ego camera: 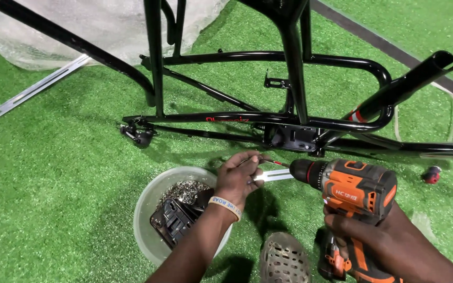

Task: Attaching a metal bracket to a bicycle frame using a power drill and a manual screwdriver.

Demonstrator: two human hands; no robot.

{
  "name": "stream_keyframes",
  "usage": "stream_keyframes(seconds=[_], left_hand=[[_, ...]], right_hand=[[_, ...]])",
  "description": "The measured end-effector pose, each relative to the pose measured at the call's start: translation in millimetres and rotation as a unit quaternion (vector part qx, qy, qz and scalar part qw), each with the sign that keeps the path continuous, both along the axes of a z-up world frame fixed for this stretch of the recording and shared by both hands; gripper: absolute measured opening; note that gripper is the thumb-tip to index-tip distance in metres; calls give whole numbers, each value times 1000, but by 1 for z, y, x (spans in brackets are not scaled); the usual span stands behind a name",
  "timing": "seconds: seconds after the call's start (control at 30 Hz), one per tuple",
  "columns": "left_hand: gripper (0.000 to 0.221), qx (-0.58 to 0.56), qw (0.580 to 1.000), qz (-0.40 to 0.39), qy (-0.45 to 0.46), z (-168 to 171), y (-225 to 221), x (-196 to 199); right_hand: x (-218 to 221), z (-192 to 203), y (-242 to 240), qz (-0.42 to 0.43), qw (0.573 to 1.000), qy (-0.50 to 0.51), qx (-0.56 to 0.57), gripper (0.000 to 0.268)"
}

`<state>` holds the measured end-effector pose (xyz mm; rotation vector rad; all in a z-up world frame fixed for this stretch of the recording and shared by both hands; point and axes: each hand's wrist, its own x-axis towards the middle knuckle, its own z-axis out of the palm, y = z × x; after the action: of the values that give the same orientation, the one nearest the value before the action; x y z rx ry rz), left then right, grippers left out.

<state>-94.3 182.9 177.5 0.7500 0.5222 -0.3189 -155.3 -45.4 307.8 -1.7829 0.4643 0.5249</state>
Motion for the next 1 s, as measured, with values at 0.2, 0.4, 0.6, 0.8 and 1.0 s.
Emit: stream_keyframes(seconds=[0.2,0.4,0.6,0.8,1.0], left_hand=[[22,-1,998,24,51,12,-17,2],[28,-13,998,43,51,9,-28,6],[22,-49,996,77,18,-1,-43,5],[13,-31,995,97,12,-34,-67,3],[14,-57,996,60,-27,-64,-81,16]], right_hand=[[4,-2,-11,-2,999,20,-47,11],[4,-18,-26,-57,996,29,63,8],[5,-23,-33,-142,957,155,200,11],[3,-37,-29,-119,974,89,171,16],[19,-39,-25,-106,993,51,18,7]])
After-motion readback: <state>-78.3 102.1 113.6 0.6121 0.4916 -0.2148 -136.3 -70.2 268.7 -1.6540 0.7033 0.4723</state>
